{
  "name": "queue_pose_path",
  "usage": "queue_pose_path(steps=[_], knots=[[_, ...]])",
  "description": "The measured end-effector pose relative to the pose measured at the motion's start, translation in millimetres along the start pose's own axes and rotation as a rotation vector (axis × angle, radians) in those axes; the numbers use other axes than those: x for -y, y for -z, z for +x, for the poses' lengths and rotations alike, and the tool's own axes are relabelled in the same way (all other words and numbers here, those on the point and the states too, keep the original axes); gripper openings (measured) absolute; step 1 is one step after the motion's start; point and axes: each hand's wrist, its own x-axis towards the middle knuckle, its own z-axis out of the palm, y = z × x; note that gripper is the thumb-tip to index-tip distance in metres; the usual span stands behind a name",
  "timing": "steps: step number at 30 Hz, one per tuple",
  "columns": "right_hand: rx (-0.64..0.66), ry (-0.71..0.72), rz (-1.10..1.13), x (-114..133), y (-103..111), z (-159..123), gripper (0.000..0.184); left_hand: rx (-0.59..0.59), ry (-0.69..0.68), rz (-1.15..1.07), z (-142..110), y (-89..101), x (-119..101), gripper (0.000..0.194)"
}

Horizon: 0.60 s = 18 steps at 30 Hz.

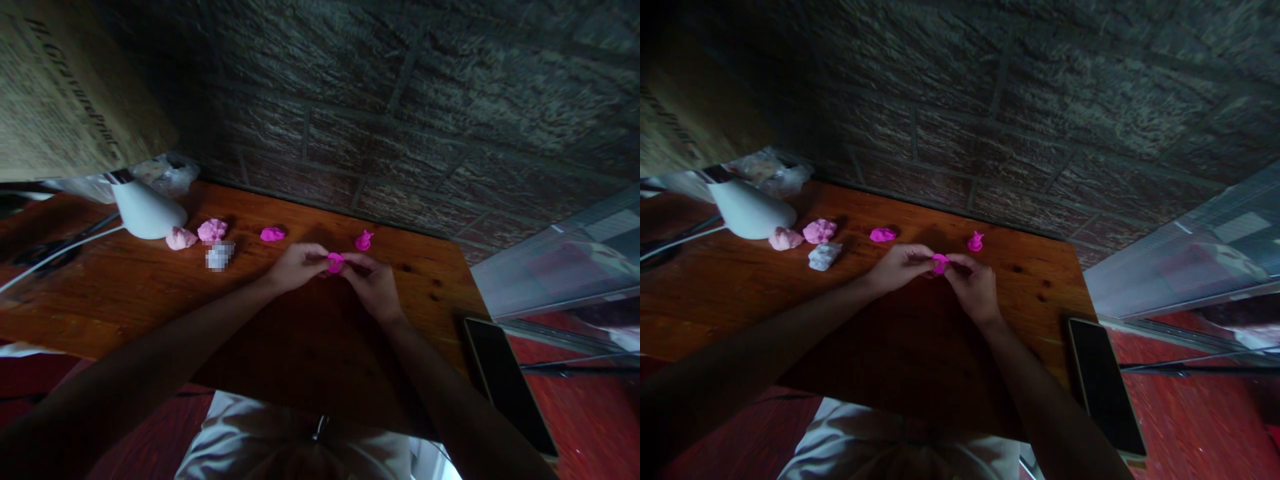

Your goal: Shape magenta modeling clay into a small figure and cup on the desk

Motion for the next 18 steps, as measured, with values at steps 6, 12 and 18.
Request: queue_pose_path(steps=[6, 12, 18], knots=[[-0.03, -0.02, -0.011, -4.4, 0.5, 1.7, 0.017, 0.024, -0.167, 0.086, -0.4, -2.2, -0.6, 0.027], [-0.023, -0.01, 0.023, -2.6, -0.6, 1.0, 0.026, 0.005, -0.141, 0.021, 0.2, -1.2, 1.7, 0.029], [0.01, -0.071, 0.029, -2.6, 0.4, 2.5, 0.022, -0.017, -0.222, 0.046, -1.0, -3.4, 0.5, 0.023]])
